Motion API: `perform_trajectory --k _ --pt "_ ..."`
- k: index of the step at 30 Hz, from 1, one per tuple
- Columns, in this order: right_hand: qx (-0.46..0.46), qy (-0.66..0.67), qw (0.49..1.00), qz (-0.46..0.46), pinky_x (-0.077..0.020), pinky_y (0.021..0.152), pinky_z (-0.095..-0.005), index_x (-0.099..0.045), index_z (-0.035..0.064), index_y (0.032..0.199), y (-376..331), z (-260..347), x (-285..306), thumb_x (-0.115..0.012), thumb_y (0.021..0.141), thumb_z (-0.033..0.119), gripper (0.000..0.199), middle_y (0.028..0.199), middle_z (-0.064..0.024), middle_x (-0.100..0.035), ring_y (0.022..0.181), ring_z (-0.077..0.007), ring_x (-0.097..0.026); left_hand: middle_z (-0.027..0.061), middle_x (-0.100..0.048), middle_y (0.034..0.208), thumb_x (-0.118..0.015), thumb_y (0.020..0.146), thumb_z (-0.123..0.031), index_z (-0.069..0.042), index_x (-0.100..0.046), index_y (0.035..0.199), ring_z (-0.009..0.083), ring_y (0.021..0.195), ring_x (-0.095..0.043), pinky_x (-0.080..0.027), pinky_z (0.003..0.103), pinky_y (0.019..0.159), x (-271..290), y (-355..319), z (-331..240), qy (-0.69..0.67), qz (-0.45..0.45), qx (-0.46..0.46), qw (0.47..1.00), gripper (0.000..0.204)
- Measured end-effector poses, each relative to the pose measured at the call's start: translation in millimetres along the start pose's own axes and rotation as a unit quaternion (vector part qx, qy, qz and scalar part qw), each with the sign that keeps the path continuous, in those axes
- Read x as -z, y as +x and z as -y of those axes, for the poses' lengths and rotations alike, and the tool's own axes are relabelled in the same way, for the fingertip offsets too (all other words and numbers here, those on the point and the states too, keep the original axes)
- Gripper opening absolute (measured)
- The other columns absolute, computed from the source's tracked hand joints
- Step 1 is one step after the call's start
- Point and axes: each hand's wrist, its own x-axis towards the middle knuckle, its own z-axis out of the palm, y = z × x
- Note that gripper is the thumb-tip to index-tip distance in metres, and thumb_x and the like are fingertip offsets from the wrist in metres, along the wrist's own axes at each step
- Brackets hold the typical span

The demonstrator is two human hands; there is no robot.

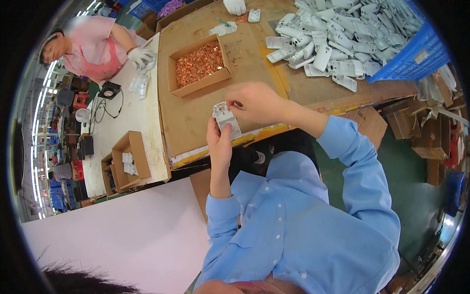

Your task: Assembling small electrical components by inserting metal pins into plastic housings.

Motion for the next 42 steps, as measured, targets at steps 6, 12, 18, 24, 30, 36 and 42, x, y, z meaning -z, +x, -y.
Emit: perform_trajectory --k 6,12,18,24,30,36,42 --pt "0.056 -0.094 0.993 -0.045 -0.0463 0.064 -0.0417 -0.062 0.0060 0.079 -10 11 -11 -0.064 0.075 0.012 0.008 0.075 -0.0090 -0.060 0.071 -0.0309 -0.059 0.0145 -0.061 0.113 -0.050 0.093 -0.005 0.002 -0.045 0.131 0.0190 0.099 -0.061 -0.049 0.031 0.082 -14 -14 -12 0.070 -0.005 -0.029 0.997 0.039" --pt "0.038 -0.124 0.991 -0.035 -0.0460 0.065 -0.0424 -0.061 0.0061 0.078 -11 24 -8 -0.063 0.074 0.012 0.008 0.075 -0.0091 -0.060 0.072 -0.0319 -0.059 0.0147 -0.064 0.105 -0.051 0.095 -0.009 0.002 -0.046 0.130 0.0216 0.092 -0.063 -0.051 0.032 0.076 -20 -24 -16 0.101 -0.018 -0.066 0.993 0.038" --pt "0.028 -0.193 0.981 0.011 -0.0456 0.066 -0.0421 -0.060 0.0058 0.076 -9 29 -4 -0.063 0.075 0.014 0.009 0.075 -0.0097 -0.060 0.073 -0.0324 -0.060 0.0158 -0.065 0.100 -0.050 0.094 -0.009 0.003 -0.046 0.130 0.0220 0.088 -0.064 -0.051 0.033 0.076 -22 -27 -20 0.152 -0.016 -0.088 0.984 0.038" --pt "-0.037 -0.115 0.992 -0.045 -0.0472 0.065 -0.0420 -0.057 0.0062 0.086 -10 37 1 -0.068 0.077 0.018 0.018 0.080 -0.0104 -0.059 0.076 -0.0321 -0.061 0.0138 -0.059 0.115 -0.048 0.091 -0.004 0.000 -0.044 0.133 0.0198 0.103 -0.059 -0.048 0.030 0.085 -10 -30 -16 -0.009 0.016 -0.019 1.000 0.042" --pt "-0.110 0.026 0.993 0.034 -0.0488 0.063 -0.0428 -0.056 0.0017 0.087 -8 38 13 -0.069 0.078 0.020 0.024 0.083 -0.0141 -0.064 0.074 -0.0344 -0.063 0.0102 -0.059 0.113 -0.043 0.096 -0.011 -0.002 -0.044 0.130 0.0170 0.093 -0.064 -0.054 0.030 0.077 -8 -31 -22 -0.109 0.041 0.024 0.993 0.034" --pt "-0.098 0.057 0.994 0.009 -0.0488 0.063 -0.0424 -0.058 -0.0007 0.082 -14 32 4 -0.068 0.079 0.017 0.021 0.076 -0.0162 -0.064 0.072 -0.0347 -0.063 0.0072 -0.064 0.101 -0.042 0.101 -0.019 -0.002 -0.050 0.124 0.0129 0.080 -0.065 -0.054 0.026 0.070 -11 -32 -21 -0.064 0.022 0.051 0.996 0.029" --pt "-0.091 0.080 0.992 -0.021 -0.0462 0.058 -0.0359 -0.057 0.0002 0.085 -19 30 -4 -0.069 0.081 0.015 0.019 0.072 -0.0119 -0.060 0.065 -0.0253 -0.059 0.0059 -0.062 0.083 -0.048 0.099 -0.020 0.000 -0.061 0.107 0.0088 0.072 -0.053 -0.044 0.026 0.064 -12 -26 -14 0.030 -0.032 0.023 0.999 0.025"
